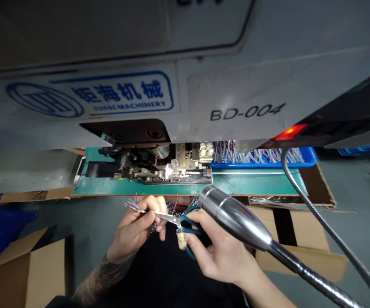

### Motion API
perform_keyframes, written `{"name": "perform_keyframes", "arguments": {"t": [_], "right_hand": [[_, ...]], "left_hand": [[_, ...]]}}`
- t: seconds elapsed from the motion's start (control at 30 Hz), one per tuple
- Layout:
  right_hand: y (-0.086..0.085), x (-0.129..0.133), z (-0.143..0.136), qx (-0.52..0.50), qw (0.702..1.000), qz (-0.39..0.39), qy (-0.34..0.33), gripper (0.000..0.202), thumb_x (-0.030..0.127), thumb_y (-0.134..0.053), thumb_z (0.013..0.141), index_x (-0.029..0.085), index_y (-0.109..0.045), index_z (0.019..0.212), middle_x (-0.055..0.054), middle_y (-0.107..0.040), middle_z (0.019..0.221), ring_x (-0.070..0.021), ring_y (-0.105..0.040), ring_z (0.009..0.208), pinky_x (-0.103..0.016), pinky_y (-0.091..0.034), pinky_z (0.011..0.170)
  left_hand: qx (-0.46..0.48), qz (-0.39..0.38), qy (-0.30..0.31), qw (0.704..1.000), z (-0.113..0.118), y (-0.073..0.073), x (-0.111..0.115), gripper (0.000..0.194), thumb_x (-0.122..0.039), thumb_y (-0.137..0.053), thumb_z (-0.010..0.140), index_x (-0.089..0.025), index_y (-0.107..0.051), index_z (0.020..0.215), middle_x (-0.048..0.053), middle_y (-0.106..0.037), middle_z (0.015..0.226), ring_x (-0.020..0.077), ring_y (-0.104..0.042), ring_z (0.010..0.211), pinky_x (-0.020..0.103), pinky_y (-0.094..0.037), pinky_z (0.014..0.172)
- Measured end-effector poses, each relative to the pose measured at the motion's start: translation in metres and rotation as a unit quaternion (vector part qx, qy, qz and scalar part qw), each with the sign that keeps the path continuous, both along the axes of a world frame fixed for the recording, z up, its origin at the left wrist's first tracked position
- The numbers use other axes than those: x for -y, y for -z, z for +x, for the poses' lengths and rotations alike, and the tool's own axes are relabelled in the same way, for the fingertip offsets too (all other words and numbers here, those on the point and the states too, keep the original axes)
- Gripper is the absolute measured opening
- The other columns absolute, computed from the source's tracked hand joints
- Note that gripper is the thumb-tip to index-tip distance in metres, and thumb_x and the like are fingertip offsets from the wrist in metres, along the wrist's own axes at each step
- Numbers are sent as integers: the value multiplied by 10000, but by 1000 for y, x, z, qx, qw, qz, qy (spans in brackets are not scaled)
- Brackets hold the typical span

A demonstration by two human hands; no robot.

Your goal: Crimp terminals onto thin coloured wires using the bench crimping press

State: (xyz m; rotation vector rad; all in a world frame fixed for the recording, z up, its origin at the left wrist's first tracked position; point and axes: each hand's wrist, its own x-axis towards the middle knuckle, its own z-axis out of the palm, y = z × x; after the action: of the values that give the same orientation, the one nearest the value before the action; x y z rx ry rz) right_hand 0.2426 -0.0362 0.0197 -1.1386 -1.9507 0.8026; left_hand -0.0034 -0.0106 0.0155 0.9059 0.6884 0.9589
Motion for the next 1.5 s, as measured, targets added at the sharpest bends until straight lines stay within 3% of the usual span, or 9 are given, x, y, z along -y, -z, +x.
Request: {"name": "perform_keyframes", "arguments": {"t": [0.33, 0.63, 1.1, 1.5], "right_hand": [[1, 1, -1, 0, 1000, -14, 2, 372, 197, -712, 937, 269, -647, 1296, -19, -755, 1026, -215, -741, 852, -366, -591, 783], [-2, -4, -4, -29, 998, -53, -23, 322, 176, -703, 917, 254, -644, 1224, 3, -654, 873, -171, -631, 716, -289, -526, 638], [-2, -4, -4, -33, 997, -64, -26, 352, 166, -715, 884, 257, -623, 1212, 12, -615, 854, -166, -589, 692, -282, -493, 603], [-2, -4, -5, -34, 997, -59, -23, 334, 165, -709, 888, 251, -634, 1202, 6, -621, 858, -178, -597, 713, -307, -495, 650]], "left_hand": [[6, -2, -4, 1000, -1, 1, 0, 306, -382, -613, 1100, -162, -640, 889, 13, -559, 815, 120, -645, 670, 225, -582, 602], [10, -3, -3, 1000, -2, 0, -1, 296, -368, -609, 1102, -162, -646, 892, 13, -561, 821, 118, -644, 680, 216, -576, 608], [4, 1, 6, 1000, -4, 4, 1, 305, -392, -620, 1104, -164, -666, 907, 8, -576, 832, 115, -678, 681, 226, -542, 622], [5, -11, 8, 1000, -4, 3, 0, 307, -383, -626, 1100, -158, -655, 893, 13, -573, 819, 125, -668, 686, 244, -544, 621]]}}
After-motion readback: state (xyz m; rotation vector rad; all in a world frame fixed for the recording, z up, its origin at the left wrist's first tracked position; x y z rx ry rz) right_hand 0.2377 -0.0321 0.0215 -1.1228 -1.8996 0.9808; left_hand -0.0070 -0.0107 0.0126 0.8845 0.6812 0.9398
